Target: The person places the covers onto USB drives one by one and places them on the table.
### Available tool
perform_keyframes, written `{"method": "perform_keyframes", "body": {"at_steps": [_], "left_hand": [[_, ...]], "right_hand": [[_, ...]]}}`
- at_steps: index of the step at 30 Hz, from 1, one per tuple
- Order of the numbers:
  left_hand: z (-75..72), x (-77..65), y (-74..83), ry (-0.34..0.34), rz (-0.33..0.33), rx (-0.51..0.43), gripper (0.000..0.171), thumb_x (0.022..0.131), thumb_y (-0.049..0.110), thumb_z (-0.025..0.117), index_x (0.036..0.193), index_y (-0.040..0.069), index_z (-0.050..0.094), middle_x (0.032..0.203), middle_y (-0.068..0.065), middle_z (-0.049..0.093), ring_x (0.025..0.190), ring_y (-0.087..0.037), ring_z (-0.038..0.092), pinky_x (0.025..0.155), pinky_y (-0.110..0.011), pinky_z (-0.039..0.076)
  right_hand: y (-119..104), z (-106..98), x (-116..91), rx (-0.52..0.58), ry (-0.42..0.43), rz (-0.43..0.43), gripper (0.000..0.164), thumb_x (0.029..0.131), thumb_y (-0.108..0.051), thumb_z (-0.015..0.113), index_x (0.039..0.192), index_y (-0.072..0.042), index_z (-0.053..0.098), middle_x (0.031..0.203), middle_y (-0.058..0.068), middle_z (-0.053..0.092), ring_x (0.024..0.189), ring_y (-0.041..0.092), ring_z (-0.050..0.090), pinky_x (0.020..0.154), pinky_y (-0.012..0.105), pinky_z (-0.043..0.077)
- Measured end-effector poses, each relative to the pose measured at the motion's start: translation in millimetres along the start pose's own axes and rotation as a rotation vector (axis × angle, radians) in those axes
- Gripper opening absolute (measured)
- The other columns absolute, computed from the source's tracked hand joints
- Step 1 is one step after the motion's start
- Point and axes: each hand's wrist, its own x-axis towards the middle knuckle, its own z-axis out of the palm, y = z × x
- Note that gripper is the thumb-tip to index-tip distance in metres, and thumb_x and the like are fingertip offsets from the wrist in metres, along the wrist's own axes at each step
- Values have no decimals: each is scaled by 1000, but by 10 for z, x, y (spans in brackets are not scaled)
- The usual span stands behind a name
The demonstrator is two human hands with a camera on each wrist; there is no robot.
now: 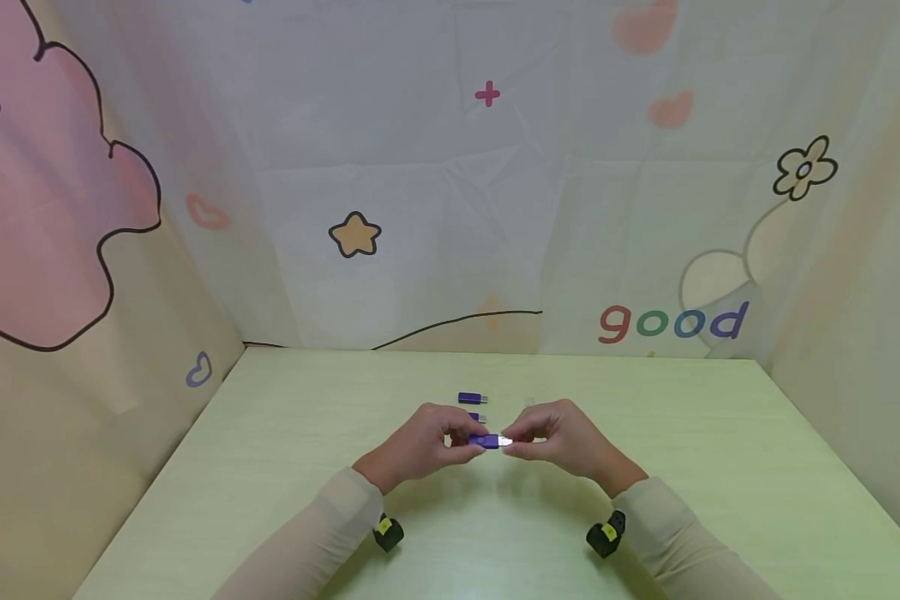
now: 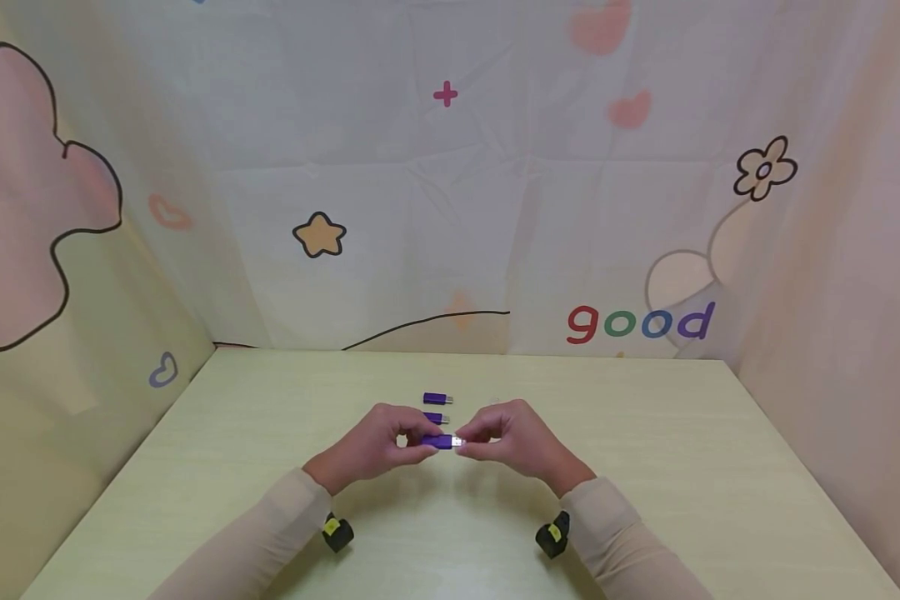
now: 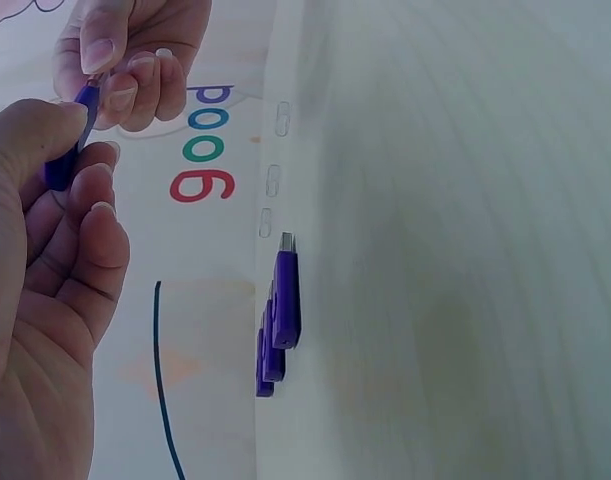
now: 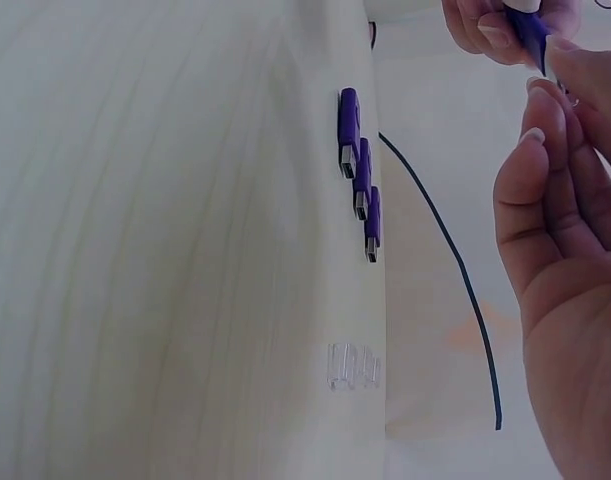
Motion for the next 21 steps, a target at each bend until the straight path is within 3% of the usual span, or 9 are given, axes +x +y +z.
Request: {"method": "perform_keyframes", "body": {"at_steps": [11,21], "left_hand": [[-19,20,22,4,72,62,20,83,16,72,103,19,71,78,13,61,65,0,50,53,-17,46],[-35,32,56,11,122,101,19,84,15,71,103,17,71,79,11,60,65,-1,48,53,-15,45]], "right_hand": [[-26,-1,31,-25,1,-2,16,80,-10,74,95,-6,74,86,6,72,70,13,59,59,31,53],[237,22,47,-28,11,41,16,80,-23,75,96,-20,75,89,-3,72,74,15,60,63,31,54]]}}
